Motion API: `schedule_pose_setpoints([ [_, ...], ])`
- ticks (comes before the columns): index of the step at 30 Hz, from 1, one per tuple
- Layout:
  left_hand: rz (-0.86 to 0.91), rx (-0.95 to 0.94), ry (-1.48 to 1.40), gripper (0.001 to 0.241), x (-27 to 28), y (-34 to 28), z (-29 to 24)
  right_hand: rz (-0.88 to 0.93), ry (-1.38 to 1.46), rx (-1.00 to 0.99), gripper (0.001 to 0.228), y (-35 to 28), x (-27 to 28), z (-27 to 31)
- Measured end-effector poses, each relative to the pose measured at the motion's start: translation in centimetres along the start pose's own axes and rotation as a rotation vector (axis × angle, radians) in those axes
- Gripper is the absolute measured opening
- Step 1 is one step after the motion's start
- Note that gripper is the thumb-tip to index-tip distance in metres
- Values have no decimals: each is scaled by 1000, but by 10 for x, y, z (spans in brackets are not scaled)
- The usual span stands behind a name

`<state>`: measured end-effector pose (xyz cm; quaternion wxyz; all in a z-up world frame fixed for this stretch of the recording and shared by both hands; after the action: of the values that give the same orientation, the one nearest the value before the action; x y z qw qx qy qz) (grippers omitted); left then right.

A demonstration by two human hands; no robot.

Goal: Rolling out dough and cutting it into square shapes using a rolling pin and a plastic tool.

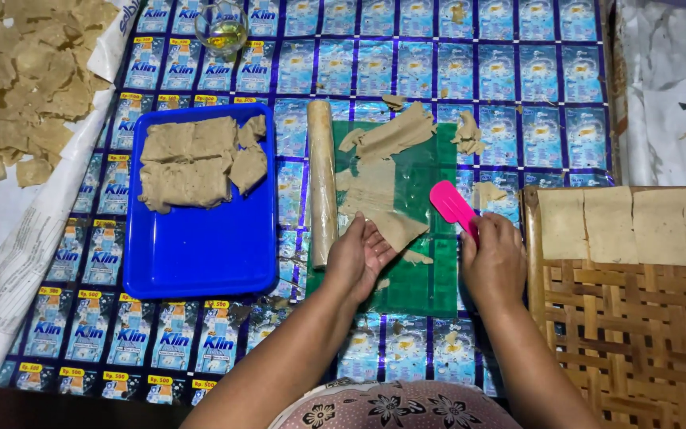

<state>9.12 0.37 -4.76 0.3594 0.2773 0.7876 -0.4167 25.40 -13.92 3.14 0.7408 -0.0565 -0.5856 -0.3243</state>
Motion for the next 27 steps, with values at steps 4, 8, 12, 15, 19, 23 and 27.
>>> schedule_pose_setpoints([
  [4, 156, -42, 163, 46, 32, 0, 2, -47, 116, 6, 21, -12, -18, -3],
  [8, 79, 79, 1024, 43, -34, -40, -29, 86, 800, -260, 23, -24, -45, -7],
  [12, 457, 179, 1335, 35, -72, -49, -36, 462, 1691, -584, 54, -38, -43, 10],
  [15, 598, 184, 1490, 33, -105, -49, -45, 677, 2122, -576, 74, -66, -37, 7],
  [19, 643, 216, 1519, 29, -90, -7, -14, 577, 2196, -514, 65, -102, -18, -16],
  [23, 726, 7, 1718, 33, -87, 31, 35, 339, 1675, -686, 33, -139, -23, -56],
  [27, 751, -6, 1683, 37, -92, 64, 98, 99, 1310, -898, 26, -152, -7, -73],
])
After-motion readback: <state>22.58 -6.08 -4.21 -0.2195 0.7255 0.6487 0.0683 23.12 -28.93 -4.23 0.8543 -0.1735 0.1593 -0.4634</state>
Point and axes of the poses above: each hand's wrist, its own y-axis towards the middle knuckle, its own x-axis out of the back of the hand, z = x × y, the point moved 2 cm from there along y, towards the middle knuckle, and after that the axes turned 5 degrees about z, right-handed, at the moved point
